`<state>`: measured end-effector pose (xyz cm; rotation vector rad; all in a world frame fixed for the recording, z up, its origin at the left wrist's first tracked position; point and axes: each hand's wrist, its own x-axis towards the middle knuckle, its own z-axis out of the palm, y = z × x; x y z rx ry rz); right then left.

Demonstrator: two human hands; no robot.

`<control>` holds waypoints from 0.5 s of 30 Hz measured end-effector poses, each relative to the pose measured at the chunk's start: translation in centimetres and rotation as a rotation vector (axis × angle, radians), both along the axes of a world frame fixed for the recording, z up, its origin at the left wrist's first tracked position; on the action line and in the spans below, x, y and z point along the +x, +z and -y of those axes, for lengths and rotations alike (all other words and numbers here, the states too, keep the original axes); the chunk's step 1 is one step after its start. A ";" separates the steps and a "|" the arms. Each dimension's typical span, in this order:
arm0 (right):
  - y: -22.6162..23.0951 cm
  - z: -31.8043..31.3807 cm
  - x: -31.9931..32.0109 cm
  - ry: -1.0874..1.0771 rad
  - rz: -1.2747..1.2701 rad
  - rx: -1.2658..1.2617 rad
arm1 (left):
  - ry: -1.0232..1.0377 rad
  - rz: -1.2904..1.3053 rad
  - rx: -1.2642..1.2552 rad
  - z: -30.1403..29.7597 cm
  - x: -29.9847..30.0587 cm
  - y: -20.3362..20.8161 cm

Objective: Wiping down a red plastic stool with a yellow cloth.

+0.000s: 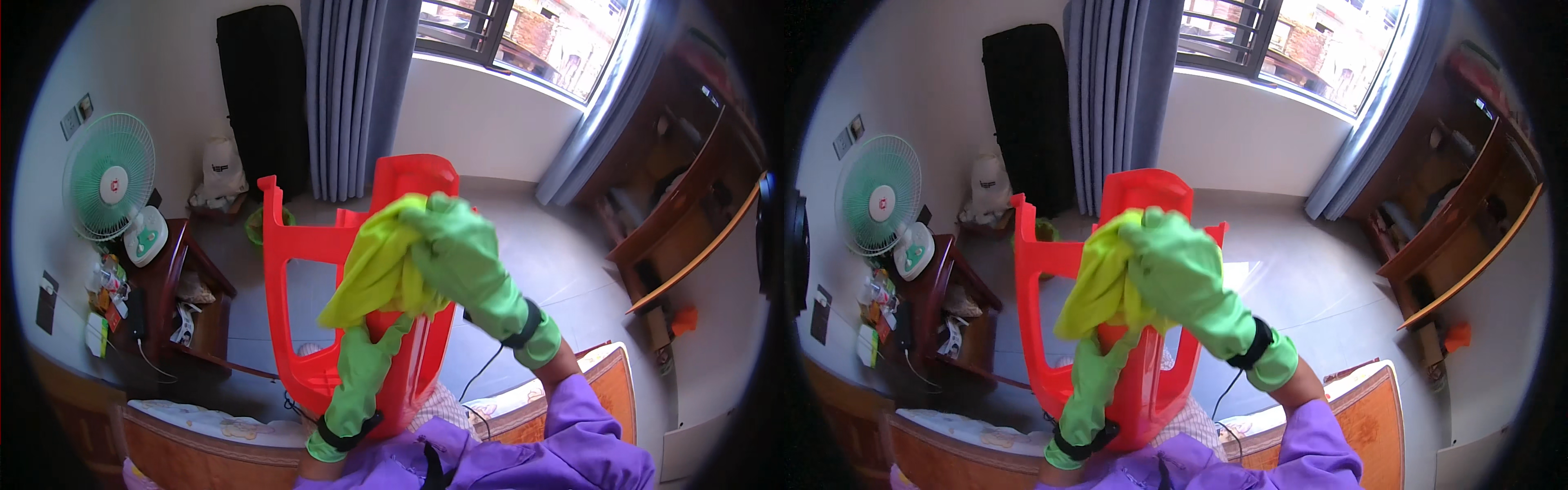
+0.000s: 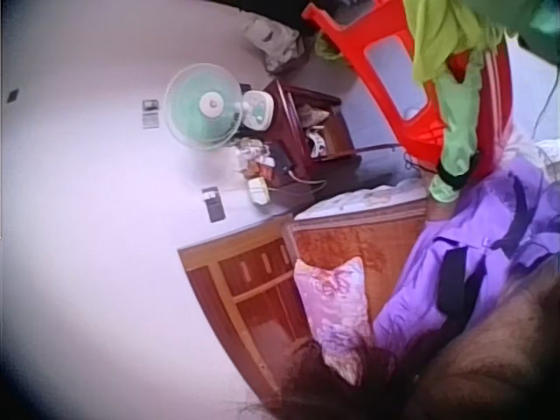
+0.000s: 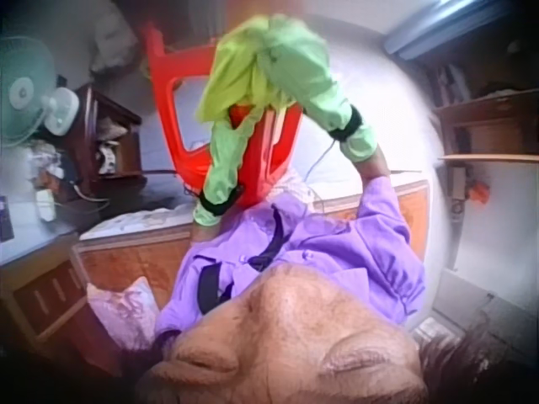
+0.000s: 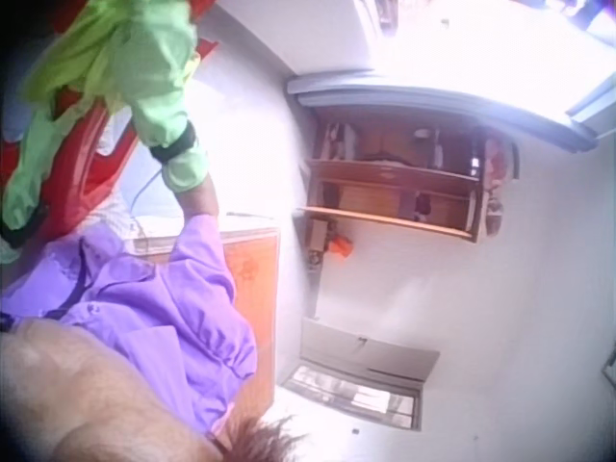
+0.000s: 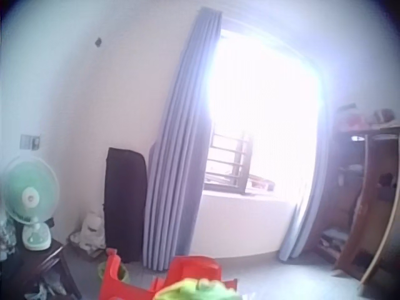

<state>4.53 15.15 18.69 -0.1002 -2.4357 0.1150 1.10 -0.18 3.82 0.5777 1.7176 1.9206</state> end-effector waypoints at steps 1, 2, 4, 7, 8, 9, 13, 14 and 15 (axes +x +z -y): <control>0.7 -0.5 -0.8 -0.024 -0.070 0.066 | 0.036 -0.039 0.085 0.1 0.1 0.4; 0.5 -2.0 -1.6 -0.047 -0.079 0.059 | 0.013 -0.049 0.077 0.1 0.3 1.3; -1.3 -4.9 -3.8 0.147 -0.250 0.122 | -0.037 0.187 -0.010 0.2 0.6 3.0; -1.6 -5.3 -5.3 0.083 -0.100 0.079 | 0.008 0.146 0.061 -0.4 0.1 3.8; -1.7 -5.8 -5.3 0.075 -0.110 0.055 | 0.006 0.132 -0.094 -0.4 -0.3 3.1; -1.8 -6.2 -4.8 0.131 -0.115 -0.048 | -0.006 0.121 -0.118 -0.2 -0.2 3.3; 0.4 -3.6 -2.5 -0.058 0.097 -0.031 | 0.028 0.216 0.007 0.0 0.3 2.9; -0.6 -4.1 -1.7 -0.047 -0.025 -0.134 | 0.037 0.200 0.013 -0.3 0.2 2.8; -1.5 -4.4 -0.9 -0.028 -0.144 -0.233 | 0.055 0.189 0.022 -0.5 0.2 2.8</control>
